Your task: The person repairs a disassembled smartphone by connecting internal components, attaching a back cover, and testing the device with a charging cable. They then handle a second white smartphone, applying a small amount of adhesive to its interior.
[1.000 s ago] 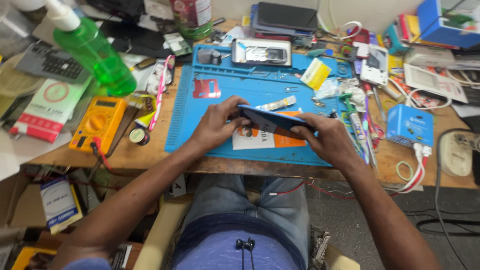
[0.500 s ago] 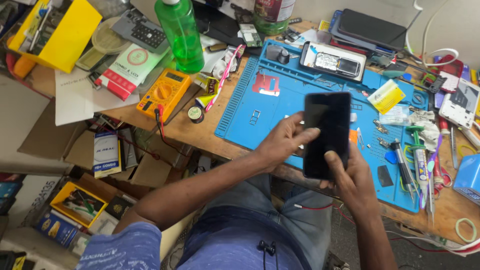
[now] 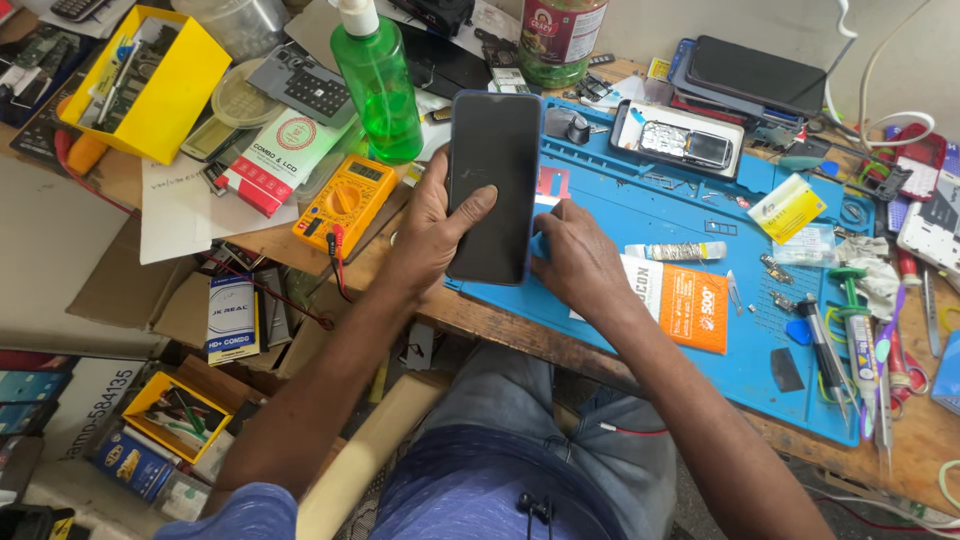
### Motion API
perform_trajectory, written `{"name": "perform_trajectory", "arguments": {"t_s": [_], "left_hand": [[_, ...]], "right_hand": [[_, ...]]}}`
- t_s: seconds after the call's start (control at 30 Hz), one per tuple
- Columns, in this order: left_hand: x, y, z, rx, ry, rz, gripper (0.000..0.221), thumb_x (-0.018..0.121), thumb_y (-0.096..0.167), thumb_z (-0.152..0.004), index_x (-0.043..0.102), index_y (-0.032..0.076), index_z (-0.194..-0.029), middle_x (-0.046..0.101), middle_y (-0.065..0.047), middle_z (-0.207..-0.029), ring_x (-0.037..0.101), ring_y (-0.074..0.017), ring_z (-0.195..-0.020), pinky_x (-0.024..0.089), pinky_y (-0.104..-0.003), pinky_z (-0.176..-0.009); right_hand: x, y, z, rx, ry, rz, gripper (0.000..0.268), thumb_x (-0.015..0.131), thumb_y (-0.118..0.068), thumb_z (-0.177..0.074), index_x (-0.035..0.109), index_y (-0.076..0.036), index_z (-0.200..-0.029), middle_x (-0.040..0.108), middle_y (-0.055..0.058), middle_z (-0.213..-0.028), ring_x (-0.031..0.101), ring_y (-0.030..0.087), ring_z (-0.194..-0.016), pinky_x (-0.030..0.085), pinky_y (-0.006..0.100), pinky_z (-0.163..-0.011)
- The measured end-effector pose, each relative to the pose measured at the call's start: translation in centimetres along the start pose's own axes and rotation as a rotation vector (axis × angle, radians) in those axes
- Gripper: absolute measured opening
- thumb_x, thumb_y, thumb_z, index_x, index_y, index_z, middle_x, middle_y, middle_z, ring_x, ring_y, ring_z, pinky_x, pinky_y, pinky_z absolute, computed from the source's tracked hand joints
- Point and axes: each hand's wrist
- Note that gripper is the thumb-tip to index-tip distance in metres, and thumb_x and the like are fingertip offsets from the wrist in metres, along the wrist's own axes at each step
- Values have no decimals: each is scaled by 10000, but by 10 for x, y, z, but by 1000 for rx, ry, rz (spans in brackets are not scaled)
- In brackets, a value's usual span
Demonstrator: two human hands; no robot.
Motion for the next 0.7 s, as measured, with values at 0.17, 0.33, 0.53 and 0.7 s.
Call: {"name": "perform_trajectory", "arguments": {"t_s": [0.17,0.33,0.53,0.7], "left_hand": [[9,28,-9,86,-143,-1203,295,737,230,-933,662,136,-1202,749,-133,-873,728,-315,-802,548,-469,-660],[36,13,-13,215,-364,-1252,257,698,189,-895,679,164,-1150,736,-137,-903,712,-379,-811,542,-520,-637],[69,-16,-30,178,-602,-1353,187,638,137,-926,682,162,-1107,736,-118,-852,717,-370,-780,538,-531,-605],[85,-31,-35,232,-706,-1341,204,636,124,-890,675,132,-1090,750,-99,-921,728,-358,-809,554,-519,-615]], "right_hand": [[1,15,1,257,19,-476,165,809,-149,-834,775,-26,-938,752,133,-845,711,245,-797,565,373,-728],[-63,80,36,155,423,-868,116,652,-32,-1028,764,-22,-1059,769,74,-969,713,125,-886,581,258,-785],[-110,72,92,13,421,-319,135,697,-50,-1007,759,-14,-1122,788,118,-1070,765,173,-991,615,312,-888],[-131,55,106,-19,346,-201,137,728,-67,-957,740,8,-1071,765,138,-1036,759,213,-909,605,321,-779]]}}
Point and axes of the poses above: each hand's wrist, its own z-axis away from the middle knuckle, its own x-axis out of the palm, y = z × x
